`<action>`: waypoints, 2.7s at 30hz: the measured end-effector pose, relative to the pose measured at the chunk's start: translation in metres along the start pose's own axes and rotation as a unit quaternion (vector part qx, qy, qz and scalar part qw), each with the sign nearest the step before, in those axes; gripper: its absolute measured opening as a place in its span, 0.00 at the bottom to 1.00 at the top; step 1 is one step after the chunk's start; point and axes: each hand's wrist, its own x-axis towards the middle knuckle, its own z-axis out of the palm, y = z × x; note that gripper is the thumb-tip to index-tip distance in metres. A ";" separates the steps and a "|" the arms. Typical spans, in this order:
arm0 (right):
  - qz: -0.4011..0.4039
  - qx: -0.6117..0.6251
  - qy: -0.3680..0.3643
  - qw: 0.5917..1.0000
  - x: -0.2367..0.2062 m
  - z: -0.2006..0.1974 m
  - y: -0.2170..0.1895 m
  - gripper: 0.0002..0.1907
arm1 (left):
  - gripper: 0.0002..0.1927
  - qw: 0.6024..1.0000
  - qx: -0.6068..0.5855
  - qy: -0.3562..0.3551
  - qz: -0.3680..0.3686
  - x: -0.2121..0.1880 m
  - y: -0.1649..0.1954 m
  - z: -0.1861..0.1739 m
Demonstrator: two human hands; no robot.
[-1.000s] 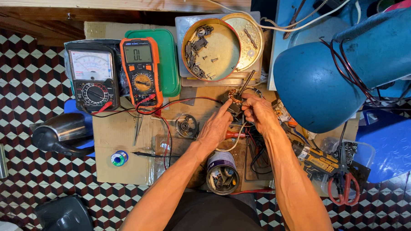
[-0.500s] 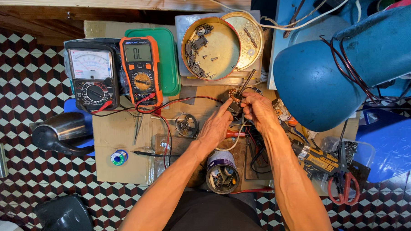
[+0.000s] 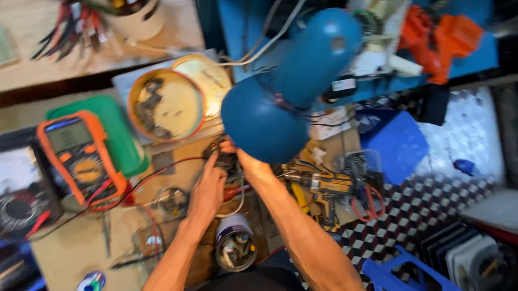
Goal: The person works at a cluttered workbench, handling small electronic components and wires. They use a multimeter to test connections on a motor assembly, then sort through a container of small parts, selecting and manipulating individual pieces with their hands.
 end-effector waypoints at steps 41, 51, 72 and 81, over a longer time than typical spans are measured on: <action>-0.078 -0.175 -0.033 0.981 -0.037 -0.009 -0.035 0.08 | 0.10 0.995 0.088 -0.012 0.051 -0.036 0.003 0.007; -0.030 -0.156 -0.093 0.983 -0.012 -0.033 0.003 0.07 | 0.08 0.993 -0.070 0.092 -0.033 -0.008 -0.019 -0.003; -0.009 -0.139 -0.192 0.972 -0.023 -0.024 -0.008 0.15 | 0.12 0.994 0.032 -0.024 -0.098 0.058 -0.022 -0.022; -0.001 -0.155 -0.222 0.963 -0.017 -0.011 0.014 0.15 | 0.11 0.991 0.018 -0.069 -0.112 0.053 -0.045 -0.031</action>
